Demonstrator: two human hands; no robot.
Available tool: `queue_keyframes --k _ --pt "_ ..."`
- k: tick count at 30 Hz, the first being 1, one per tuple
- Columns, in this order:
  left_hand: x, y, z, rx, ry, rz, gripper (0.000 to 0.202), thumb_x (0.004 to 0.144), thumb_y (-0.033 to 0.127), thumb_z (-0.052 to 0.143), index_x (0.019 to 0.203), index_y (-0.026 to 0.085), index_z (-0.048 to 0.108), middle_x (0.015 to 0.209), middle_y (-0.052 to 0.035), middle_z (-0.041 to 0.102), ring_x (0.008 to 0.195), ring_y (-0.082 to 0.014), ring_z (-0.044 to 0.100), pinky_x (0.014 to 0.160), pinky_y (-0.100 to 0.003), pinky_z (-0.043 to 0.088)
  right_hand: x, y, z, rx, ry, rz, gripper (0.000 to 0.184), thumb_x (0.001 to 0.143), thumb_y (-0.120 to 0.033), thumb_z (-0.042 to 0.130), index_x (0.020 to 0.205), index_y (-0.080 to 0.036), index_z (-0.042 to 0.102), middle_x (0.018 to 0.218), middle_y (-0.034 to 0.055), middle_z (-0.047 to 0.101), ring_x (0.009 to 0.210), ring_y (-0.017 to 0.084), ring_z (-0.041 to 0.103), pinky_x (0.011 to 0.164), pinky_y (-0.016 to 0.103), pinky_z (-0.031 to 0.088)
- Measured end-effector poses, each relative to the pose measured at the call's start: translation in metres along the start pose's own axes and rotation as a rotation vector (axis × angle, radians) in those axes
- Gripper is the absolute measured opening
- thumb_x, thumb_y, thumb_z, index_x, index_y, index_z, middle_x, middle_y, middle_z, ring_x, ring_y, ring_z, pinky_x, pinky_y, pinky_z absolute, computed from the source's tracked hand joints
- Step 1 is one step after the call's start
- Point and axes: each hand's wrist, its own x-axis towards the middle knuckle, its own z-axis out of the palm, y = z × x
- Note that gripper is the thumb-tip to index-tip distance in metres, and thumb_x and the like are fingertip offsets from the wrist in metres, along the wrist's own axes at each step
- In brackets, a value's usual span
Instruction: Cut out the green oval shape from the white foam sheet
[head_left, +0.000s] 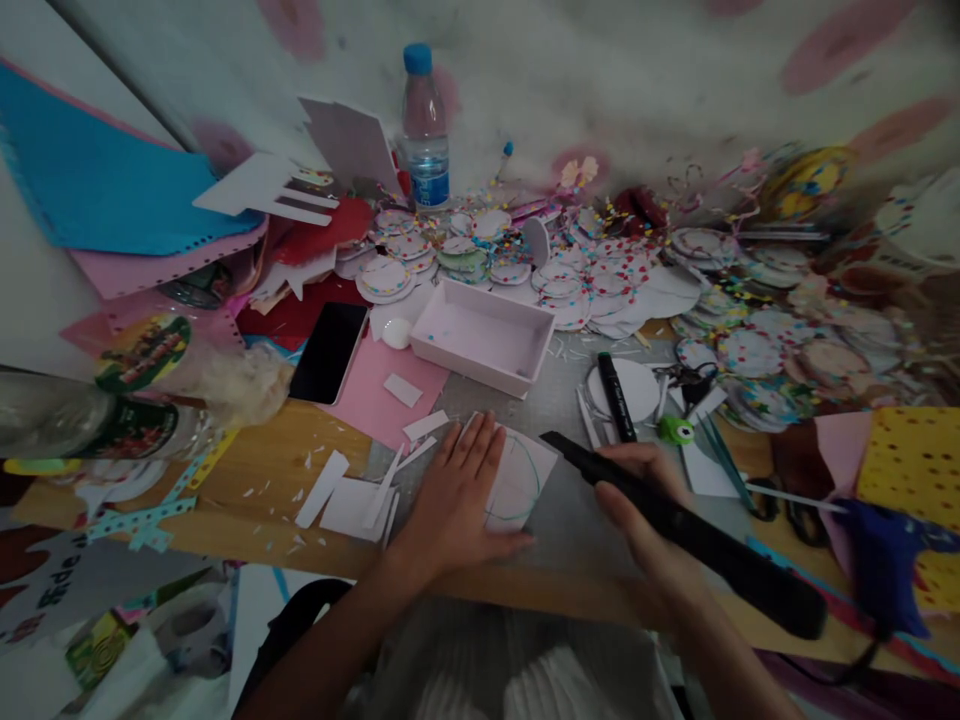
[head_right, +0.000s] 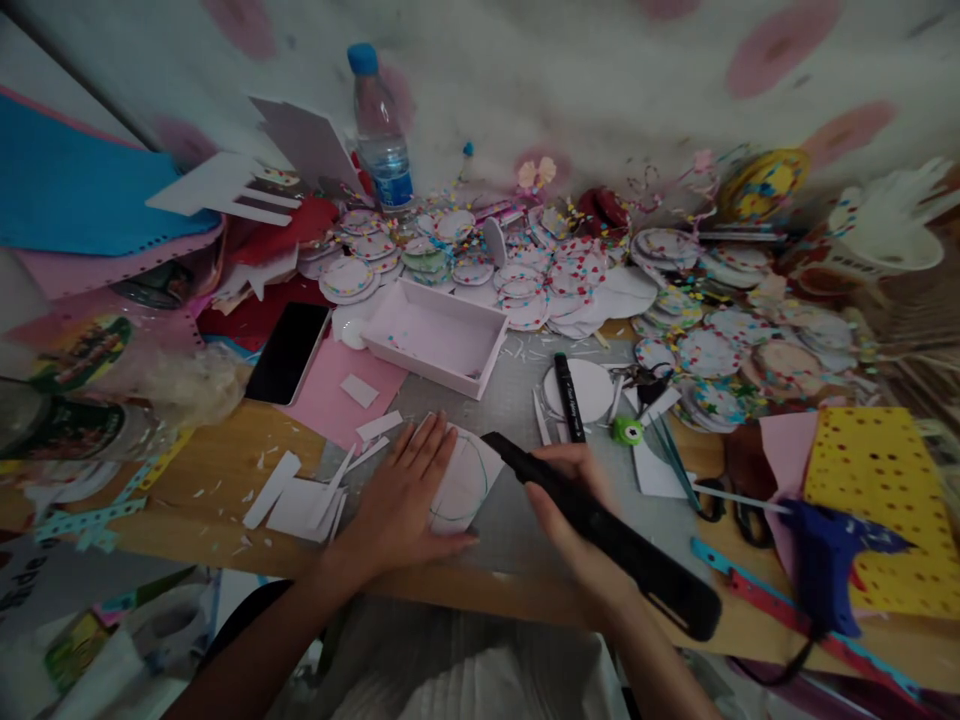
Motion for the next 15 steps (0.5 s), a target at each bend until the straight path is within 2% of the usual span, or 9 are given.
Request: queue_keyframes --k 3,8,15 --pt "0.001 0.001 0.001 0.007 0.003 -0.002 0.110 0.064 0.062 0.066 0.144 0.001 0.023 0.154 -0.0237 0.019 0.144 -0.0341 0.010 0.116 -0.052 0.010 0.005 0.001 0.002 -0.093 -0.104 -0.099 0.022 0.084 -0.029 0.057 0.105 -0.025 0.051 0.082 0.0040 0.064 0.070 0.021 0.063 0.058 0.032 0.052" --pt "0.002 0.002 -0.002 0.014 -0.002 -0.015 0.108 0.062 0.058 0.068 0.143 0.000 0.025 0.153 -0.0238 0.019 0.144 -0.0341 0.010 0.116 -0.052 0.009 0.013 0.008 0.001 -0.172 -0.254 -0.207 0.029 0.081 -0.020 0.058 0.109 -0.025 0.053 0.088 0.0033 0.068 0.071 0.020 0.066 0.061 0.031 0.053" --pt "0.002 0.002 0.001 0.023 -0.008 -0.016 0.111 0.062 0.062 0.066 0.144 0.000 0.024 0.154 -0.0232 0.016 0.144 -0.0336 0.009 0.116 -0.051 0.007 0.023 0.008 0.000 -0.213 -0.342 -0.319 0.029 0.084 -0.016 0.052 0.112 -0.024 0.054 0.087 0.0028 0.065 0.075 0.019 0.065 0.064 0.031 0.053"
